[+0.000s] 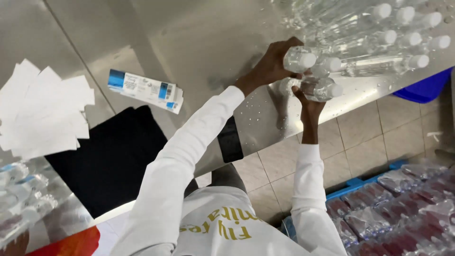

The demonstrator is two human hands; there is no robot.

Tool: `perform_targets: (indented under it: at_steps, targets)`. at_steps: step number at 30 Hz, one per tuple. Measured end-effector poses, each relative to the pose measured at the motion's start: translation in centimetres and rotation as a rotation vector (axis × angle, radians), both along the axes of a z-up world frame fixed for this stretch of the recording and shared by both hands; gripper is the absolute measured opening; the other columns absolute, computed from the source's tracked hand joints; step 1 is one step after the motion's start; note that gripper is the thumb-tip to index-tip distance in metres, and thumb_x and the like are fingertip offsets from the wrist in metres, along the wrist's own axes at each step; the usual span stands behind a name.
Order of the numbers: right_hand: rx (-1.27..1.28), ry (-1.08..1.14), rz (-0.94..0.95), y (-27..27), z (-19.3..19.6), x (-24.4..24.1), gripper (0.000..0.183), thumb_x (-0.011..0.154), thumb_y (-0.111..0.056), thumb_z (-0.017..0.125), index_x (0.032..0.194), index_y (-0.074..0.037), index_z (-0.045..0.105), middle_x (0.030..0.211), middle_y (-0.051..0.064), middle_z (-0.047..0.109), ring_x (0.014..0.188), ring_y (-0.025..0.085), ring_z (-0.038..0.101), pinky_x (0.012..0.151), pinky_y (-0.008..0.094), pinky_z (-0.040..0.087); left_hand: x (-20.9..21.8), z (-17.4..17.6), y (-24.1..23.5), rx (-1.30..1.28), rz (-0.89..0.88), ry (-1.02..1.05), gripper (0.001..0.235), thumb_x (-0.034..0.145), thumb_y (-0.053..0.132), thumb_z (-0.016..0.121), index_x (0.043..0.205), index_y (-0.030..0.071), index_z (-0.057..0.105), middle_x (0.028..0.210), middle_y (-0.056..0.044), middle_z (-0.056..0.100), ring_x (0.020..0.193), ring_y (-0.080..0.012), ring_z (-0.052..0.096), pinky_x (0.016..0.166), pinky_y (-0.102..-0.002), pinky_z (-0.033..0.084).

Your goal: The person repeatedly picks up clear plastic water bottles and wraps printed paper labels around them by hand. They place the labeled bottles aside on the table and continue the process with additional bottles from a nearby stack.

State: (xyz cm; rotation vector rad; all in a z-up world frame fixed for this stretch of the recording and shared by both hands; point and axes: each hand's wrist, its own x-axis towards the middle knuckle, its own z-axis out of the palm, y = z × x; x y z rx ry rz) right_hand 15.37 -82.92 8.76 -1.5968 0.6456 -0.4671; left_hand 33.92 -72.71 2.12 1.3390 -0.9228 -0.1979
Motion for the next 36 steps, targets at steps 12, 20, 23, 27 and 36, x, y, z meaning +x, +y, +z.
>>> perform_targets:
  at_steps: [12,20,23,27,36]
  targets:
    - [0.443,0.429,0.705,31.6,4.7,-3.4,0.063,0.073,-0.007,0.100,0.128,0.005,0.073,0.113,0.024,0.077,0.107,0.030,0.076,0.093,0.050,0.062,-17.4,12.5,43.6,0.620,0.575,0.787,0.095,0.078,0.056,0.095,0.146,0.001,0.057,0.128,-0.030,0.073,0.119,-0.0512,0.072,0.094,-0.060,0.060]
    - [0.025,0.754,0.966,48.3,1.6,-2.7,0.128,0.083,-0.072,0.087,0.169,0.005,0.031,0.167,0.036,0.040,0.155,0.050,0.042,0.122,0.064,0.042,-22.9,4.7,62.9,0.775,0.950,1.129,0.080,0.081,0.057,0.095,0.142,0.015,0.064,0.114,-0.010,0.079,0.087,-0.0226,0.082,0.080,-0.042,0.065]
    - [-0.218,0.586,0.779,49.8,0.4,-5.3,0.094,0.097,-0.060,0.082,0.159,-0.002,0.042,0.151,0.027,0.043,0.139,0.047,0.056,0.105,0.056,0.062,-24.6,2.4,67.5,0.912,1.125,0.840,0.095,0.085,0.070,0.091,0.143,0.003,0.057,0.132,-0.017,0.057,0.126,-0.0350,0.064,0.108,-0.049,0.053]
    - [-0.497,0.583,0.626,51.5,-0.6,-7.2,0.077,0.096,-0.048,0.082,0.151,-0.006,0.048,0.137,0.020,0.047,0.122,0.045,0.066,0.096,0.060,0.064,-25.1,4.4,69.3,1.054,1.103,0.663,0.092,0.100,0.055,0.080,0.164,0.000,0.044,0.144,-0.026,0.055,0.134,-0.0435,0.054,0.109,-0.059,0.046]
    - [-0.616,0.573,0.547,50.2,-1.0,-6.7,0.089,0.103,-0.069,0.068,0.151,0.002,0.045,0.128,0.022,0.052,0.123,0.041,0.056,0.102,0.055,0.054,-27.7,3.6,63.4,1.024,1.019,-0.006,0.101,0.098,0.070,0.073,0.171,0.009,0.041,0.168,-0.029,0.036,0.155,-0.0482,0.036,0.118,-0.067,0.041]
